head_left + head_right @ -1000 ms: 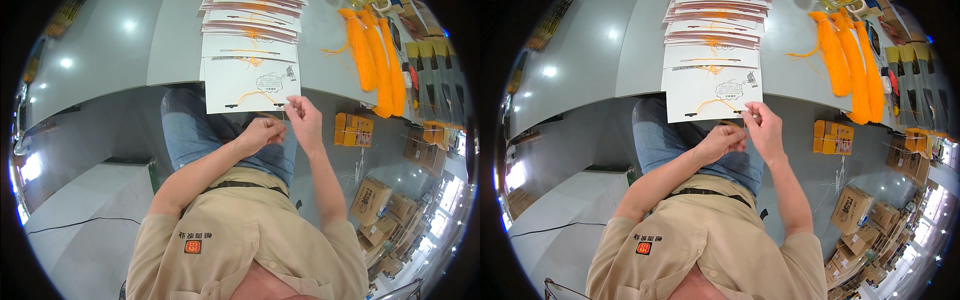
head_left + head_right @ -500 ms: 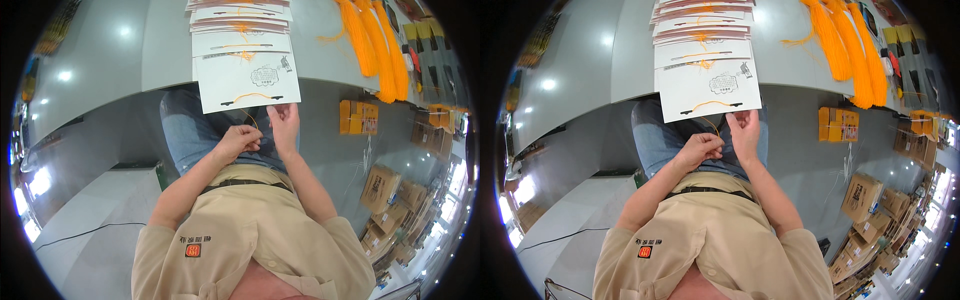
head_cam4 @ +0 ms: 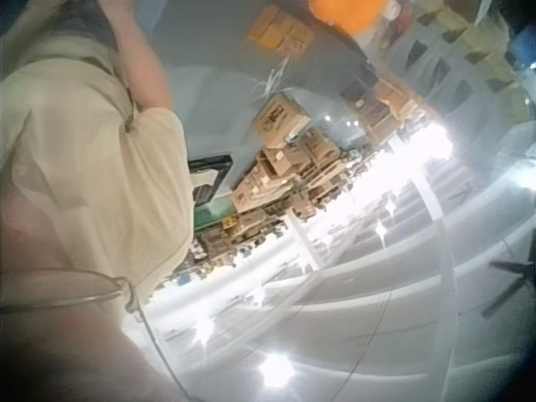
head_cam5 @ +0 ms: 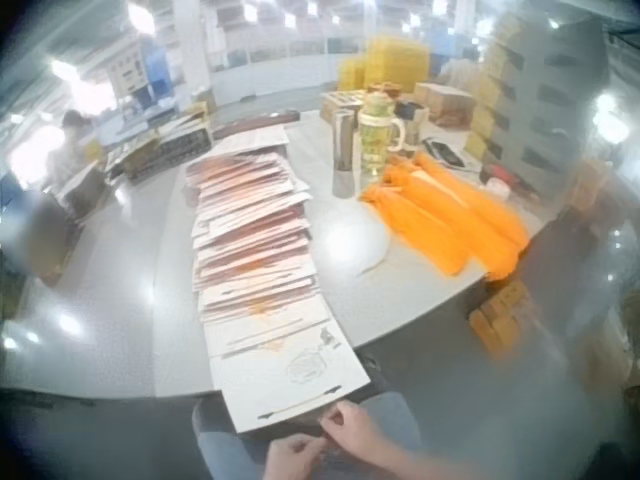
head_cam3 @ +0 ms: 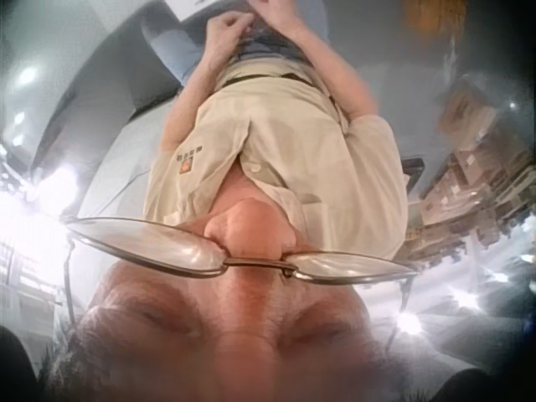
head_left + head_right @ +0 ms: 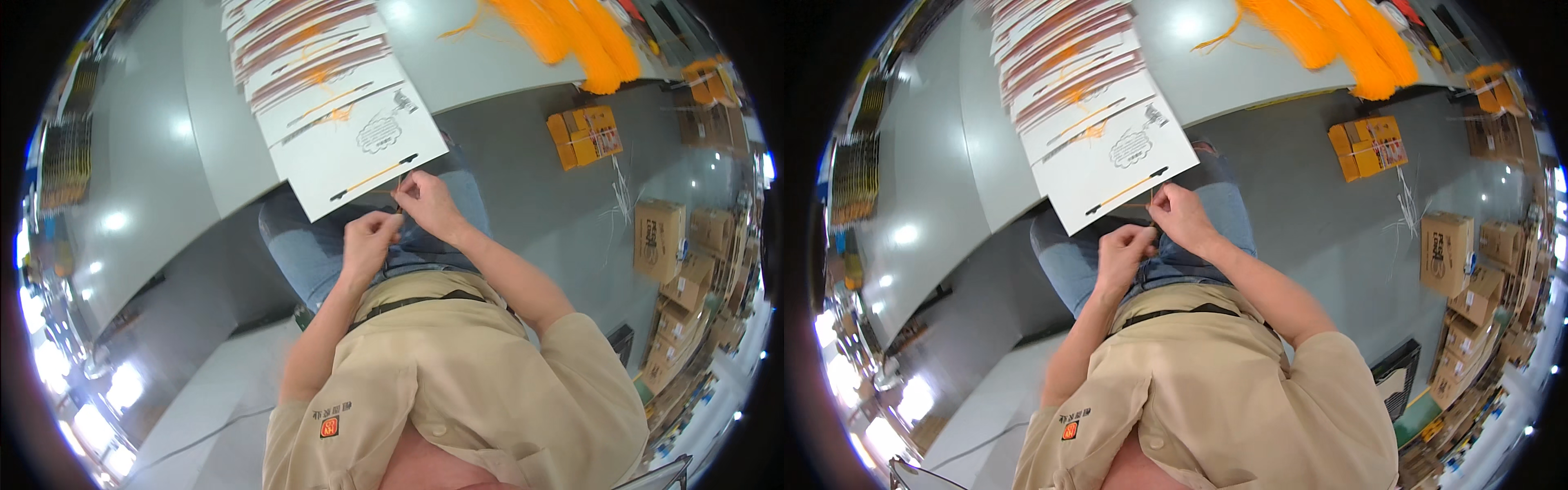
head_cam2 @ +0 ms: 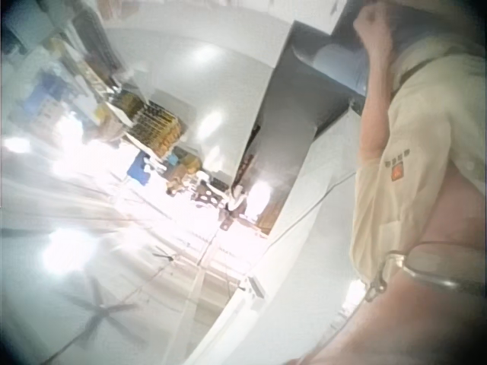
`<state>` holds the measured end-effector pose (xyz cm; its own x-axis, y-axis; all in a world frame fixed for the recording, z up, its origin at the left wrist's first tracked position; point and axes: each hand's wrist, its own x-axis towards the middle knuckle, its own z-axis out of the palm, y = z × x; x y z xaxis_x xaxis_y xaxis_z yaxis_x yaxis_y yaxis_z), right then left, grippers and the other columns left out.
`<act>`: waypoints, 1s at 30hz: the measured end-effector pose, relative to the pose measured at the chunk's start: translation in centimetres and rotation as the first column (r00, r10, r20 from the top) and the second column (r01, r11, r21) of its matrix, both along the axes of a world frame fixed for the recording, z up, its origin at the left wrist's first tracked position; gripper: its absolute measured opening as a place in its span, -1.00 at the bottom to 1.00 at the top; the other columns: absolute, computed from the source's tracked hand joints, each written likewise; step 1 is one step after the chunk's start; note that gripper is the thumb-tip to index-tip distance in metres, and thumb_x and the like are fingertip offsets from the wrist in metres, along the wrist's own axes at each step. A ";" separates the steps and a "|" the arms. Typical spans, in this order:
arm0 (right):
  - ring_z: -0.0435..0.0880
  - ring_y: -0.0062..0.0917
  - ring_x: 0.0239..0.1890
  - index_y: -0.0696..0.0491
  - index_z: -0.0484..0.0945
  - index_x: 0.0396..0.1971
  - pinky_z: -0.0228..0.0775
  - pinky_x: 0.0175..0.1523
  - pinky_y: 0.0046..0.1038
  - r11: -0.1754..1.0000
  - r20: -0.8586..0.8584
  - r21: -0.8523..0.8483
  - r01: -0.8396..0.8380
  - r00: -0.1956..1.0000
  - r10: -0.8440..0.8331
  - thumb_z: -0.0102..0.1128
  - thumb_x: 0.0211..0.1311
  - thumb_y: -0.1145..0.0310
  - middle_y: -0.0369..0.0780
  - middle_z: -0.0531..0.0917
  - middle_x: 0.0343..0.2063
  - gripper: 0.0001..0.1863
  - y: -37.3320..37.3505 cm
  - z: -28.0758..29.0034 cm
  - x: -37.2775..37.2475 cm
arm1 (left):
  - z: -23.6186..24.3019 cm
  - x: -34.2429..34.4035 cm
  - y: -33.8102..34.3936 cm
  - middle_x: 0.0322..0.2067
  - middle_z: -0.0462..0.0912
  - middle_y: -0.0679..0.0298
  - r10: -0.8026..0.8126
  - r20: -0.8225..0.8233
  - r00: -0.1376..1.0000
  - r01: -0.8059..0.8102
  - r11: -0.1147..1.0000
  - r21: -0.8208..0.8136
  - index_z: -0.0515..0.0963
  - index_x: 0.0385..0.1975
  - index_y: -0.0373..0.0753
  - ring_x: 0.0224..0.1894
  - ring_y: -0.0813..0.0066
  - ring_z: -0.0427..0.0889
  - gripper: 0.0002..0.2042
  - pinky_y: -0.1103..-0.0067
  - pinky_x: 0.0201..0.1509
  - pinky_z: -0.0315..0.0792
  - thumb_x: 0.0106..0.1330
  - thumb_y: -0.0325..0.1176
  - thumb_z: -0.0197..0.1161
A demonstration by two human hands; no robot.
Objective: The person ties orange string around individual flat paper items, one at a time, then stacks them. After completing the stack, the person lifts and aligns the bundle, showing the tied edges.
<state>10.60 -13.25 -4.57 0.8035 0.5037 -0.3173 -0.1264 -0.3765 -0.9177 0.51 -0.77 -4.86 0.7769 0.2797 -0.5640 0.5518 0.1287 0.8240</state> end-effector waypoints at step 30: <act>0.58 -0.17 -0.31 0.10 0.53 -0.43 0.45 -0.19 -0.24 0.987 0.396 0.160 -0.001 0.916 -0.064 0.33 0.16 0.40 -0.11 0.56 -0.43 -0.86 -1.7 -0.7 -0.2 | 0.9 1.4 1.6 -0.44 0.58 0.35 0.466 0.204 0.861 -0.462 0.884 -0.071 0.61 -0.21 -0.29 -0.42 0.58 0.61 -0.91 0.63 -0.30 0.58 0.48 -0.42 0.21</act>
